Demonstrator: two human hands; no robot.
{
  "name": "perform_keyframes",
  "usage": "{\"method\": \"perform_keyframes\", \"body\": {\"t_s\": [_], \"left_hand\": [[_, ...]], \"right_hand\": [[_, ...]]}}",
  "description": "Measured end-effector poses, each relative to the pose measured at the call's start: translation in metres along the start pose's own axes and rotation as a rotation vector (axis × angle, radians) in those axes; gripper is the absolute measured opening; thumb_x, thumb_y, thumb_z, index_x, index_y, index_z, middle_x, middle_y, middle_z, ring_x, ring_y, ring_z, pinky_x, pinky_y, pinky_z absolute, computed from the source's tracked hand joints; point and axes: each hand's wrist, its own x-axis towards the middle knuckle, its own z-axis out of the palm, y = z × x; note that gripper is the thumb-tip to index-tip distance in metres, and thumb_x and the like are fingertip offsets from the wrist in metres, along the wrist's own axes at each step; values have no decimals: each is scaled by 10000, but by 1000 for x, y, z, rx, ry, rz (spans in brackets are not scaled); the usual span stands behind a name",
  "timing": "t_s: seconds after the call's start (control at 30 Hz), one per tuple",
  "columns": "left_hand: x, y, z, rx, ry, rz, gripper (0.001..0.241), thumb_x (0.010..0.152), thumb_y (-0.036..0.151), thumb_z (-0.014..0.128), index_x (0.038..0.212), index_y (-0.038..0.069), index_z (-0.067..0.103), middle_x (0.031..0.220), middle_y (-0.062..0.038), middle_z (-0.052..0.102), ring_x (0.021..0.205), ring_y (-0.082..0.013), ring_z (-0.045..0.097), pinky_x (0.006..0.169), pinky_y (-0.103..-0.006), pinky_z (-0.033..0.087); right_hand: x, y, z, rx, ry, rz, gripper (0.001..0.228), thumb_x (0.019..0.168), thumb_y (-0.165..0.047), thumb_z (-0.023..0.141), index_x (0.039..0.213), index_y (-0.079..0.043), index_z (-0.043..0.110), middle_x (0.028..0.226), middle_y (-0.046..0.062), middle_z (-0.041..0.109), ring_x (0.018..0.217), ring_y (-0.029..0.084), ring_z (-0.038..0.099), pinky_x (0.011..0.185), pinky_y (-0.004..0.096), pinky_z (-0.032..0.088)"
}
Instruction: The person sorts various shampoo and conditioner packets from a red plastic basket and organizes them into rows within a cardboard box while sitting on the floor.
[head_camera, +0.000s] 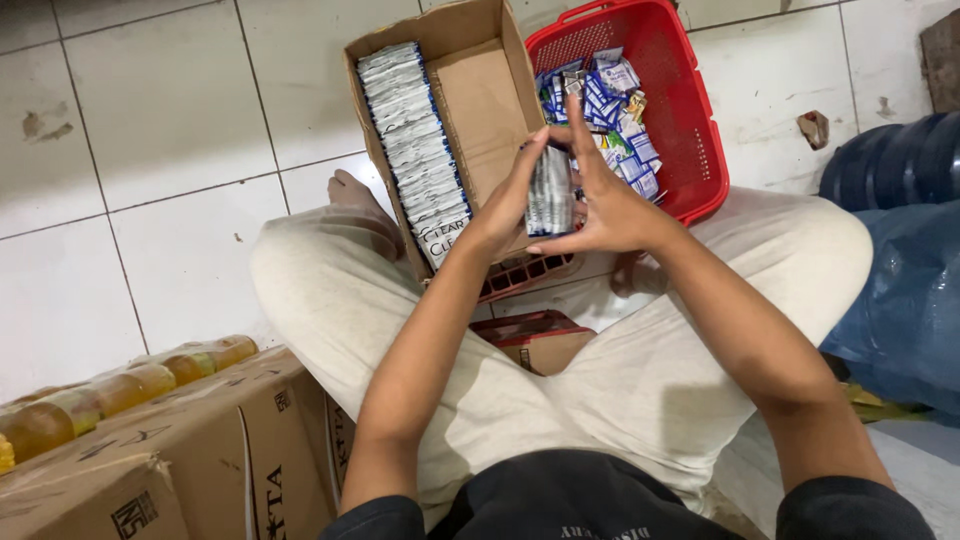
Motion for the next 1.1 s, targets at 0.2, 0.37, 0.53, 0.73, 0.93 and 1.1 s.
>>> {"method": "perform_keyframes", "body": {"t_s": [0.2,0.37,0.53,0.73,0.93,1.1], "left_hand": [[-3,10,7,63,55,157,698,946,624,555,1481,246,314,1093,-109,652,757,-186,687,622,-314,614],[12,2,-23,89,336,245,713,959,624,457,1420,90,354,1196,-129,547,847,-227,720,686,-362,646],[26,-33,-59,388,601,567,753,1096,662,444,1467,10,374,1391,-200,483,1292,-260,515,1097,-400,434],[-4,-35,-57,167,494,332,827,941,688,402,1472,94,178,1337,-172,407,1205,-275,535,957,-425,543],[-25,-20,-79,508,362,347,857,1016,685,417,1621,119,199,1565,-199,364,1469,-354,447,1161,-472,446],[-83,38,-102,1701,418,223,946,973,535,752,1689,292,183,1723,-88,118,1639,-390,27,1304,-664,64]], "right_hand": [[16,4,0,-355,68,-116,1530,631,-429,998,1642,-82,-97,1710,243,64,1571,445,166,1279,541,208],[21,-3,6,-305,123,22,1171,745,-440,958,1669,-111,317,1633,227,276,1567,423,230,1300,522,252],[25,-2,30,-206,48,179,705,906,-293,796,1502,-71,492,1383,185,527,1297,345,544,1061,429,463],[24,13,64,-367,180,-81,456,1068,-70,682,1441,34,441,1320,263,563,1216,417,607,1021,448,509],[48,32,64,-196,147,85,351,1103,-129,640,1365,11,453,1202,232,661,1106,340,683,903,422,543],[59,16,40,-160,21,251,356,1065,-222,631,1325,-18,501,1105,184,699,966,277,689,800,404,530]]}}
